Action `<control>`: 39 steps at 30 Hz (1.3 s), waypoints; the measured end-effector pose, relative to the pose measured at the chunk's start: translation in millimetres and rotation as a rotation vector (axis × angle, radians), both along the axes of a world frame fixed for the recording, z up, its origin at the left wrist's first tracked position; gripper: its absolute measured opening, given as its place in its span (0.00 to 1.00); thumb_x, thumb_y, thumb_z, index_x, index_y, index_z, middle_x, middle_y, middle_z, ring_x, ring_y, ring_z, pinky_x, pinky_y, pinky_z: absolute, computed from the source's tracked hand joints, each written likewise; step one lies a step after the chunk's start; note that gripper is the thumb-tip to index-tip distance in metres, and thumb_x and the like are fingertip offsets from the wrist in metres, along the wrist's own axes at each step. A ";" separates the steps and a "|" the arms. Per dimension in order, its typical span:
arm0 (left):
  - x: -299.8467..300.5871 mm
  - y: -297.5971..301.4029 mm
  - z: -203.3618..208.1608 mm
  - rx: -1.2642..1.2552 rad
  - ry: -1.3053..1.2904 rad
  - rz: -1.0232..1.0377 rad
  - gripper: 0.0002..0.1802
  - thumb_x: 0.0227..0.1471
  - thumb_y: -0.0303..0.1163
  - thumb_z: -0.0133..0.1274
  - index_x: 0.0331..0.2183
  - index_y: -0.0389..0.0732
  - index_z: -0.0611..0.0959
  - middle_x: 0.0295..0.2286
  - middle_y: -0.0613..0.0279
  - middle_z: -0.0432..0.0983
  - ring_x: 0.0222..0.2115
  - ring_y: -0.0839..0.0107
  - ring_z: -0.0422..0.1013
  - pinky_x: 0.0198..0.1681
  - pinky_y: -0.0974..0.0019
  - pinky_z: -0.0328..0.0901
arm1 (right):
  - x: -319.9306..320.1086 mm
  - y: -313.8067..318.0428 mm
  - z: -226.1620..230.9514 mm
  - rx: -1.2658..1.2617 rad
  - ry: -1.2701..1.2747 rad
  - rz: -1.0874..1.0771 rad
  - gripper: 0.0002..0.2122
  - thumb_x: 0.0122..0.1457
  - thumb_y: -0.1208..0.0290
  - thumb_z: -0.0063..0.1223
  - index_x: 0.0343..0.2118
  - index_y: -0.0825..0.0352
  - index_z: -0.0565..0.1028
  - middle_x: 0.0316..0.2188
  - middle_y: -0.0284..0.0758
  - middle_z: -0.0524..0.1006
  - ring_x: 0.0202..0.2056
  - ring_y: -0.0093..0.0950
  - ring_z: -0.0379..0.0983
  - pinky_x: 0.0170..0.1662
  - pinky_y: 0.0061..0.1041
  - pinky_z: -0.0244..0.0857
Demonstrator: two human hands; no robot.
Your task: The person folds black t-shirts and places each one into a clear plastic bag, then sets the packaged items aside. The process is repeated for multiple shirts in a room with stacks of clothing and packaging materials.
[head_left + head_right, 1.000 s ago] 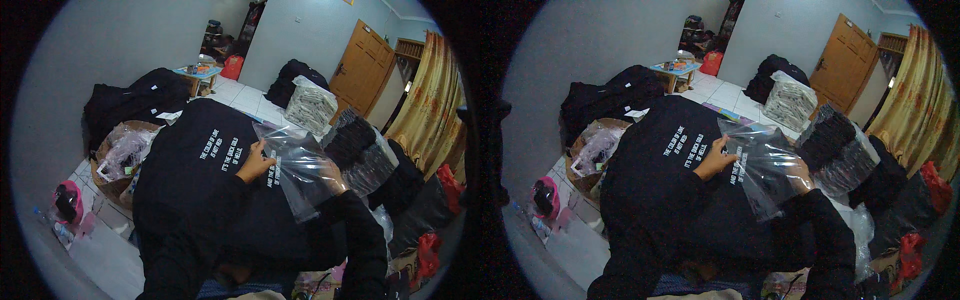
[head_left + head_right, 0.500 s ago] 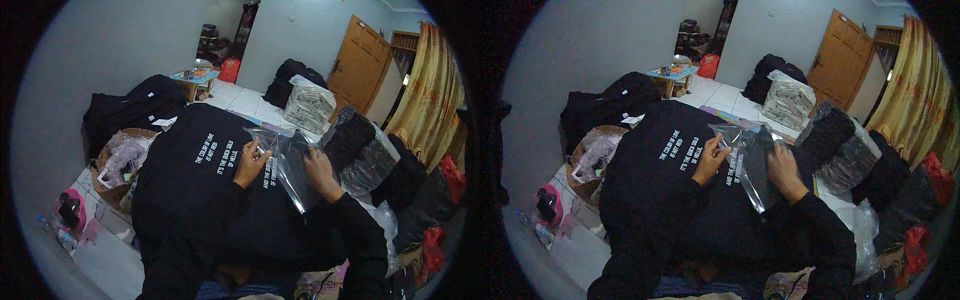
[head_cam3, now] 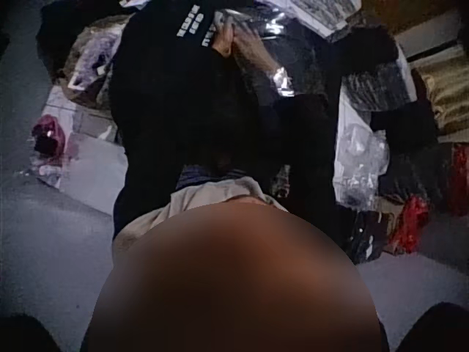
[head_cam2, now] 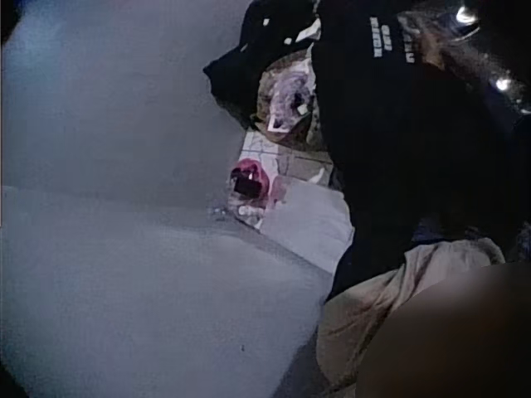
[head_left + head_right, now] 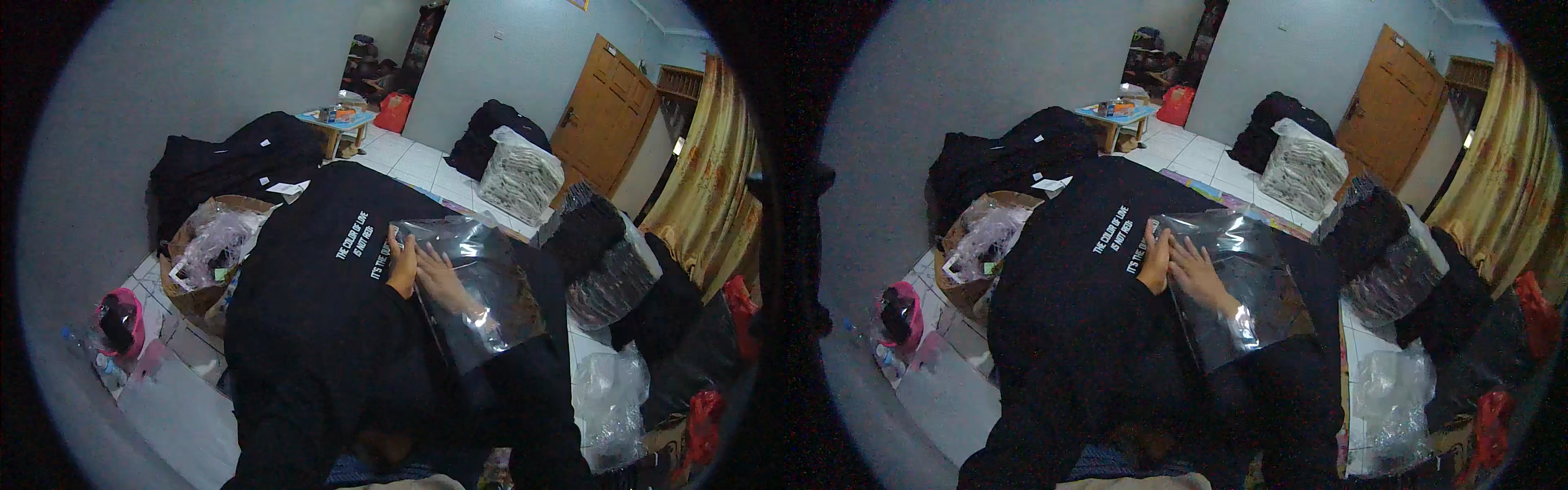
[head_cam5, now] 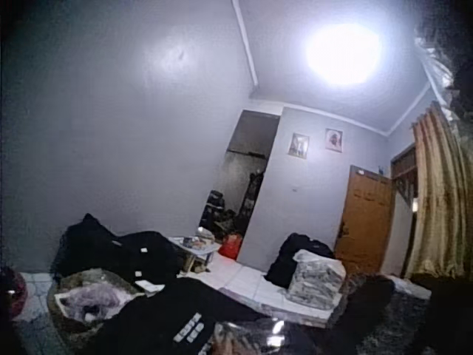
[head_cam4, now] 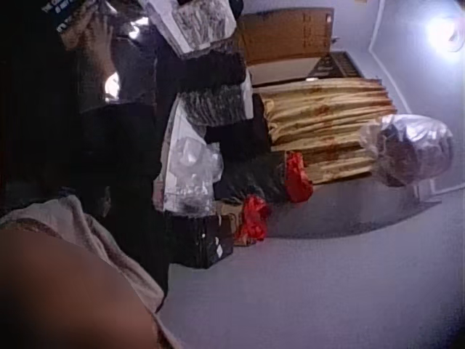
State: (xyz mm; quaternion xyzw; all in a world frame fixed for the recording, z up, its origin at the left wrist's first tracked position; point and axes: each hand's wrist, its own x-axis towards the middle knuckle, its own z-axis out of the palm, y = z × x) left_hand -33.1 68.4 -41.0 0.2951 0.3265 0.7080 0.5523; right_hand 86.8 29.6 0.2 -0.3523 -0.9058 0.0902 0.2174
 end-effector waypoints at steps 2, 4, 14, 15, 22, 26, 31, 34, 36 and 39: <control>-3.2 0.7 -2.0 0.053 -0.090 -0.007 0.36 0.57 0.34 0.42 0.63 0.53 0.47 0.59 0.44 0.50 0.56 0.52 0.56 0.56 0.58 0.56 | -8.4 6.4 -4.3 0.170 -0.207 -0.002 0.23 0.64 0.65 0.40 0.61 0.65 0.58 0.63 0.43 0.53 0.65 0.43 0.44 0.65 0.41 0.38; -5.3 0.3 -1.3 0.094 -0.043 -0.030 0.36 0.57 0.30 0.42 0.63 0.54 0.48 0.59 0.45 0.50 0.57 0.54 0.55 0.56 0.59 0.56 | 1.2 16.5 -12.4 0.089 -0.003 0.181 0.23 0.63 0.66 0.41 0.60 0.64 0.59 0.63 0.44 0.54 0.65 0.44 0.45 0.65 0.43 0.39; -8.2 26.3 -11.3 0.112 0.429 0.212 0.24 0.52 0.25 0.41 0.52 0.31 0.71 0.50 0.43 0.68 0.51 0.57 0.65 0.54 0.65 0.58 | 141.6 51.7 -9.5 0.696 -0.672 -0.394 0.27 0.59 0.60 0.44 0.63 0.54 0.57 0.64 0.41 0.51 0.66 0.43 0.38 0.66 0.38 0.32; -6.8 28.5 -13.8 0.131 0.428 0.236 0.24 0.52 0.25 0.42 0.52 0.31 0.71 0.50 0.43 0.68 0.52 0.57 0.65 0.55 0.65 0.57 | 141.4 47.5 -5.9 0.755 -0.854 -0.501 0.28 0.59 0.60 0.45 0.63 0.53 0.57 0.64 0.42 0.51 0.66 0.43 0.38 0.66 0.38 0.33; -4.3 25.7 -16.0 0.104 0.342 0.238 0.25 0.53 0.26 0.46 0.53 0.28 0.68 0.52 0.47 0.65 0.54 0.59 0.62 0.56 0.66 0.55 | 122.3 54.3 10.6 -0.132 -0.080 -0.433 0.18 0.58 0.59 0.44 0.51 0.48 0.74 0.64 0.49 0.49 0.66 0.47 0.37 0.64 0.51 0.34; -9.5 20.9 -13.5 0.124 0.249 0.147 0.27 0.52 0.24 0.46 0.54 0.28 0.66 0.53 0.49 0.63 0.54 0.62 0.61 0.55 0.68 0.56 | 109.5 51.4 -10.2 0.120 -0.091 -0.621 0.22 0.59 0.60 0.42 0.57 0.58 0.66 0.63 0.49 0.52 0.65 0.46 0.43 0.63 0.48 0.42; -16.0 17.7 -6.2 0.003 0.278 0.128 0.32 0.46 0.13 0.43 0.56 0.28 0.63 0.51 0.54 0.66 0.45 0.70 0.68 0.46 0.72 0.62 | 111.5 13.8 -11.8 0.221 -0.119 -0.669 0.25 0.62 0.61 0.39 0.62 0.60 0.57 0.63 0.47 0.53 0.63 0.43 0.50 0.63 0.43 0.45; -16.9 15.6 -4.6 0.077 0.162 0.088 0.33 0.46 0.12 0.43 0.57 0.29 0.63 0.56 0.51 0.61 0.51 0.67 0.64 0.49 0.73 0.60 | 136.6 -32.9 -8.1 0.205 -0.172 -0.633 0.25 0.62 0.62 0.39 0.62 0.65 0.56 0.62 0.47 0.54 0.63 0.43 0.50 0.63 0.38 0.46; -16.7 15.2 -6.3 0.099 0.148 0.071 0.34 0.46 0.11 0.43 0.58 0.29 0.61 0.57 0.51 0.60 0.53 0.66 0.62 0.50 0.73 0.59 | 156.5 -70.8 -12.7 0.148 -0.199 -0.641 0.26 0.63 0.64 0.40 0.61 0.70 0.55 0.62 0.48 0.54 0.63 0.43 0.49 0.64 0.36 0.46; -16.5 17.8 -10.4 0.130 0.136 0.070 0.35 0.45 0.14 0.43 0.58 0.30 0.60 0.55 0.50 0.61 0.53 0.64 0.61 0.55 0.70 0.56 | 177.3 -130.0 -19.8 0.117 -0.101 -0.645 0.26 0.61 0.68 0.42 0.60 0.74 0.54 0.62 0.49 0.55 0.63 0.44 0.49 0.64 0.36 0.46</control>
